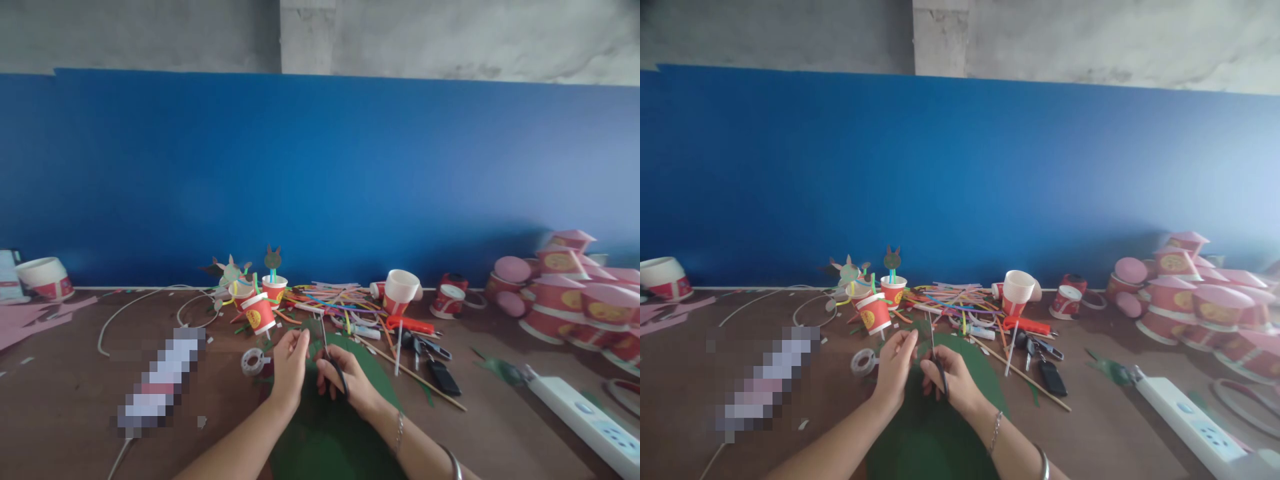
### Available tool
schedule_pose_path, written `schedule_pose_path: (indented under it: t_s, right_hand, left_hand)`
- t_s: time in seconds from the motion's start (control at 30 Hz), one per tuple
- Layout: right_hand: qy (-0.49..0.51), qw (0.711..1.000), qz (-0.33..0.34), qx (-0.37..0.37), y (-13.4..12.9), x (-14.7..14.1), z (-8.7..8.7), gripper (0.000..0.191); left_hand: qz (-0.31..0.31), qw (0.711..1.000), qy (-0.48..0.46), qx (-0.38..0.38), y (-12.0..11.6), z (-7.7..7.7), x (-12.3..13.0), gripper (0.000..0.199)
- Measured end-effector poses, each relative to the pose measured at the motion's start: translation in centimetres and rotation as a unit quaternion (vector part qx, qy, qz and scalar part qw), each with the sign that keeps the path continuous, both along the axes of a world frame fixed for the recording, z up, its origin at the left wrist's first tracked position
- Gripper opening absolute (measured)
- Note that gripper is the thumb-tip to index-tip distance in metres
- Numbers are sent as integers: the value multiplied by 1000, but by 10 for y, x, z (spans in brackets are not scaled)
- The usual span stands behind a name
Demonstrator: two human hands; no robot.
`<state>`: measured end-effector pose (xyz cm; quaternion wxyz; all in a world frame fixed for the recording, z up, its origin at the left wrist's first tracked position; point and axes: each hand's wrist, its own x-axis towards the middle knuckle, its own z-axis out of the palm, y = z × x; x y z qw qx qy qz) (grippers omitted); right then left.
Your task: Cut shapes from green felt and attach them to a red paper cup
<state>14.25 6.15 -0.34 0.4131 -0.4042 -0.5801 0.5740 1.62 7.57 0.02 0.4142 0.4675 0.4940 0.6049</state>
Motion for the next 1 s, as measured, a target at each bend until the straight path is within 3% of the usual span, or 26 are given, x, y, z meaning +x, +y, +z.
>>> schedule_pose_path:
  t_s: [0.63,1.0]
  right_hand:
    - [-13,999,-27,22,-3,-2,6,34]
    - [-24,999,-37,24,-4,-3,11,35]
  left_hand:
    - [-23,997,-63,-28,2,-3,1,36]
    - [-38,993,-99,-48,1,4,2,35]
